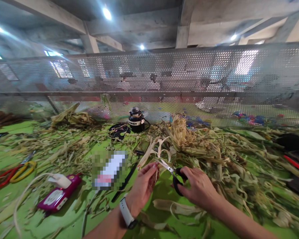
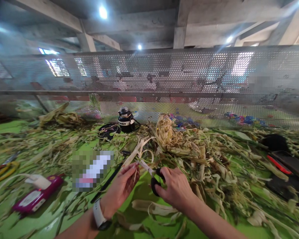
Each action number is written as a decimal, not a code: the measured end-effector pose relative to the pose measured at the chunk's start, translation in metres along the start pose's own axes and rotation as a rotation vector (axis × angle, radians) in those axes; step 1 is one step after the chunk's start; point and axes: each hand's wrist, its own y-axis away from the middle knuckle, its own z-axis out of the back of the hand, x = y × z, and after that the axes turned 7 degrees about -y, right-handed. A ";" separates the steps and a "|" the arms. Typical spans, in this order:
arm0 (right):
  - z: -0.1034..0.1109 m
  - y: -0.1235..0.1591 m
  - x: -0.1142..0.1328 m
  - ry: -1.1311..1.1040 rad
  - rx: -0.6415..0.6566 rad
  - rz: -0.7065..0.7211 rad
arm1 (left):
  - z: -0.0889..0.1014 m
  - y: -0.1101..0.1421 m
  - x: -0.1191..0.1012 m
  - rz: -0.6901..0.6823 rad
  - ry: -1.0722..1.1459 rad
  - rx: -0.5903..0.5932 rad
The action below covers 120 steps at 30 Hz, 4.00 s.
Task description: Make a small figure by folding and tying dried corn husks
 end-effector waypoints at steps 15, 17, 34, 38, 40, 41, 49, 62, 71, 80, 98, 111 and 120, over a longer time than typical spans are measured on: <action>0.005 -0.002 -0.006 -0.172 -0.103 -0.046 | 0.001 -0.002 -0.002 -0.026 -0.062 0.002; 0.012 -0.005 -0.006 -0.236 -0.052 -0.058 | 0.002 -0.004 -0.005 -0.051 -0.068 -0.020; 0.027 -0.005 -0.003 0.083 -0.010 0.053 | 0.002 0.004 -0.010 -0.357 -0.453 -0.025; 0.026 -0.005 -0.003 0.092 0.011 0.039 | 0.001 0.006 -0.012 -0.418 -0.536 -0.019; 0.026 -0.006 -0.002 0.090 0.018 0.035 | 0.001 0.007 -0.012 -0.444 -0.574 -0.013; 0.026 -0.006 -0.002 0.087 0.021 0.034 | 0.001 0.007 -0.012 -0.454 -0.593 -0.005; 0.026 -0.005 -0.003 0.019 0.018 0.053 | 0.001 0.008 -0.010 -0.438 -0.559 0.026; 0.018 -0.003 -0.009 -0.022 -0.160 0.216 | -0.001 0.003 -0.021 0.073 0.250 0.028; 0.012 -0.004 -0.013 0.002 -0.213 0.256 | 0.002 0.007 -0.011 0.214 0.383 0.235; 0.012 -0.004 -0.012 -0.003 -0.242 0.284 | 0.002 0.007 -0.007 0.227 0.355 0.196; 0.012 -0.005 -0.011 0.001 -0.171 0.229 | 0.005 0.008 -0.003 0.248 0.381 0.256; 0.014 -0.004 -0.009 0.008 -0.169 0.238 | 0.002 0.010 -0.007 0.246 0.372 0.230; 0.009 -0.003 -0.011 0.033 -0.164 0.232 | 0.001 0.011 -0.006 0.260 0.369 0.215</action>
